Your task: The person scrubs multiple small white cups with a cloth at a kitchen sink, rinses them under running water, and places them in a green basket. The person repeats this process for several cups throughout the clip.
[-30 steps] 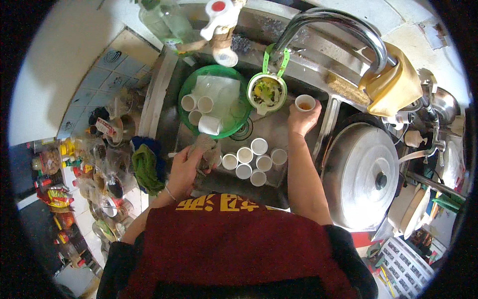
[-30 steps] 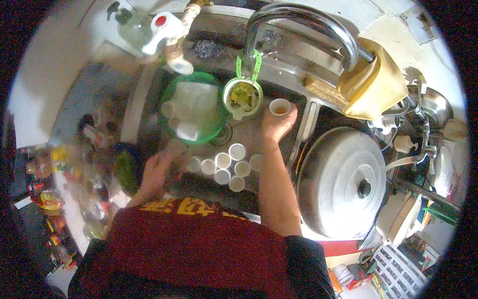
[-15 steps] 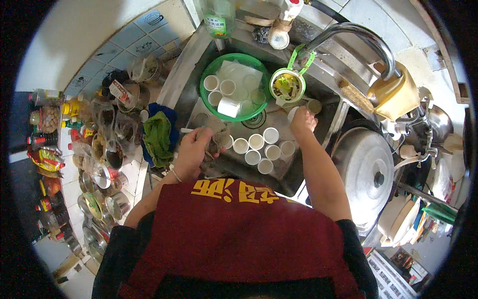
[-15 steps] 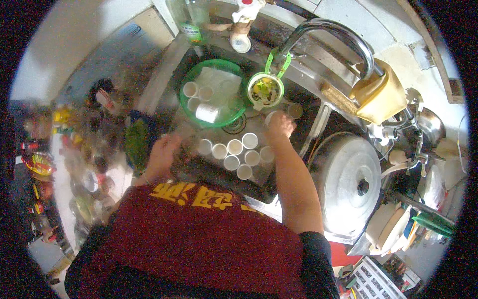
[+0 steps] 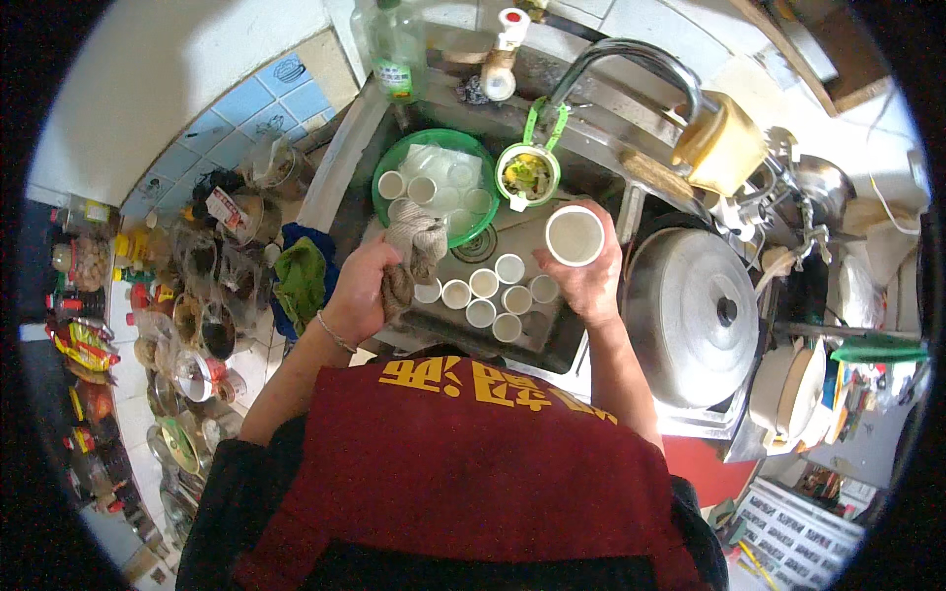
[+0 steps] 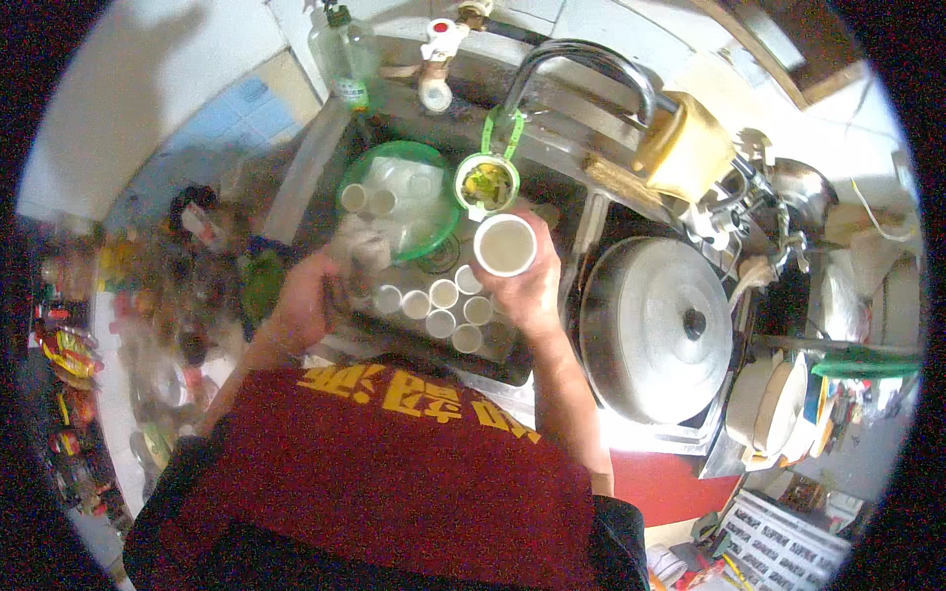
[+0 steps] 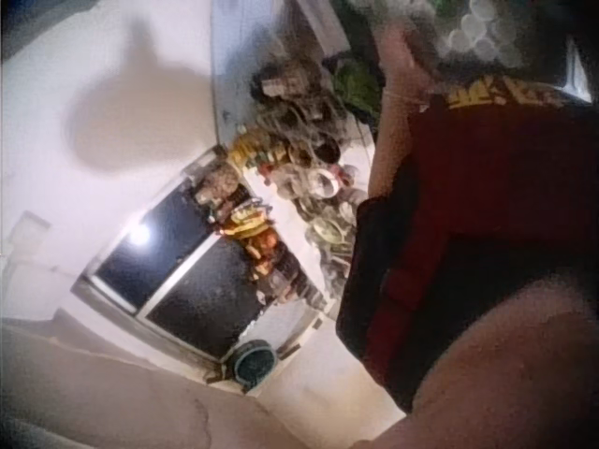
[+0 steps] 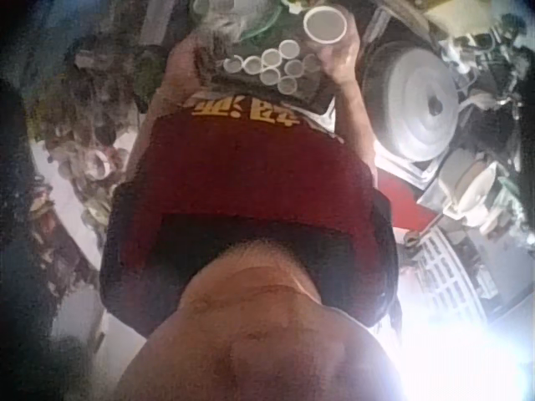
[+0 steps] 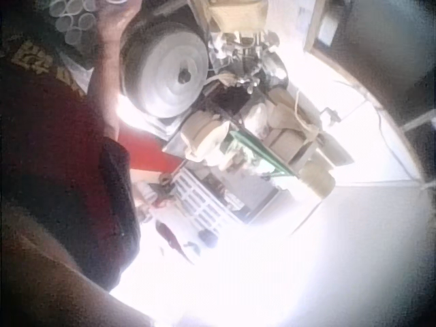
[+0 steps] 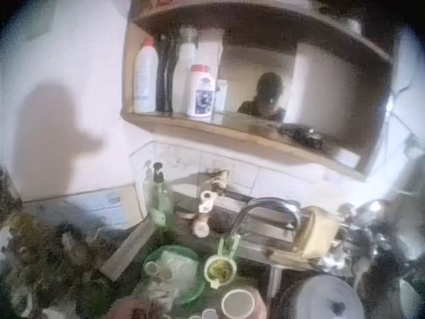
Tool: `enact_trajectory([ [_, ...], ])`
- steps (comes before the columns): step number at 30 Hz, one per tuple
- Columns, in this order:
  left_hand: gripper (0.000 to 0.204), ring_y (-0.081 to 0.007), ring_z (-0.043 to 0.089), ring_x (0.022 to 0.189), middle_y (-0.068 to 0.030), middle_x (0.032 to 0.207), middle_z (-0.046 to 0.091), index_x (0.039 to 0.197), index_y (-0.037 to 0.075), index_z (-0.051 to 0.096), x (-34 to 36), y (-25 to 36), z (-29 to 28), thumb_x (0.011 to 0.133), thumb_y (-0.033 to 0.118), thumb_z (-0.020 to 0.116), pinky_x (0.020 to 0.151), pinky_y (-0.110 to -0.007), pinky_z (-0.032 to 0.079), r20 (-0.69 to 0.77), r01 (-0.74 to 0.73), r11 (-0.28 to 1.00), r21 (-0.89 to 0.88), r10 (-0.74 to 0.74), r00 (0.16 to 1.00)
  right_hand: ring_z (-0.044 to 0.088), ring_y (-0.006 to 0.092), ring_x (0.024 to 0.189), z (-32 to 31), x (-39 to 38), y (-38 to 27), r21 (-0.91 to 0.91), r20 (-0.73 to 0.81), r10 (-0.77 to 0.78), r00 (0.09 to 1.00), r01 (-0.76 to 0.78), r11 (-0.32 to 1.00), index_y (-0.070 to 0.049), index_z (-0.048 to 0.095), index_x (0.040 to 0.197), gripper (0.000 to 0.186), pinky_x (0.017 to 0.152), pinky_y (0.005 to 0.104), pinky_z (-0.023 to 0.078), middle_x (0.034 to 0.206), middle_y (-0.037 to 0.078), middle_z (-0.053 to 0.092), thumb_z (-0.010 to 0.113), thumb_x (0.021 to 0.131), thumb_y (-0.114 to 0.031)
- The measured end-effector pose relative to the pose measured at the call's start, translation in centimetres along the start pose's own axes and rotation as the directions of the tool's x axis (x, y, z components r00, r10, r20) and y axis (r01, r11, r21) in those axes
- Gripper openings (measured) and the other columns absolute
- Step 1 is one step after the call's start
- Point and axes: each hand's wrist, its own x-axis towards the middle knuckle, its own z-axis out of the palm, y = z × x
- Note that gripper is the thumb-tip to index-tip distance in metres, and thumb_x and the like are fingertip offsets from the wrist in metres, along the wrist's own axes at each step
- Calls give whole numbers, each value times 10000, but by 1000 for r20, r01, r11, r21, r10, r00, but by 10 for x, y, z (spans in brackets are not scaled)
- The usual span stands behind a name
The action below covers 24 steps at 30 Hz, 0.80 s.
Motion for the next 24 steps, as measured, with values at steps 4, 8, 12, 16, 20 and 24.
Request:
enact_trajectory([
  [4,412,-165,617,1031,-124,1183,607,1307,-11,494,-14,13,26,902,35,551,895,-317,509,64,-209,769,605,214,975,651,208,1000,-11,-7,-41,-33,-42,-167,985,166,986,-57,577,1193,578,889,330,518,1108,106,656,836,677,-87],
  [8,470,-139,618,1005,-132,1179,611,1289,-13,500,-20,29,42,846,-40,654,872,-288,516,306,-488,402,775,438,846,647,252,1030,-16,-14,-56,-36,-30,-234,972,233,972,-65,571,1201,622,894,347,518,1134,128,643,845,643,-62],
  [12,321,-171,658,920,-124,1096,625,1111,-3,637,-46,50,92,800,6,716,805,-289,537,418,-591,211,778,529,739,633,337,1023,-9,-19,-62,-207,-19,-226,974,217,954,-77,569,1192,622,874,393,524,1119,158,619,850,637,-64],
  [16,394,-306,649,918,-137,1013,627,1057,78,713,-73,56,141,671,22,774,814,-361,523,675,-637,-292,714,531,513,613,370,996,0,-23,-70,-206,-33,-222,974,211,956,-50,567,1200,600,846,423,514,1086,175,613,832,662,-60],
  [20,266,-334,668,883,-156,1016,649,1040,32,686,-58,33,154,777,67,702,796,-415,542,717,-612,-374,697,394,576,607,392,978,10,-33,-72,-353,5,-410,912,385,853,-14,564,1186,520,836,450,523,1060,197,610,680,680,20],
  [24,297,-187,674,952,-170,1082,701,1136,-87,650,-24,25,135,861,19,618,811,-300,541,418,-498,413,763,273,866,633,404,860,22,-35,-62,-496,17,-323,946,289,819,19,509,1165,397,699,471,550,974,226,595,560,772,-13],
])
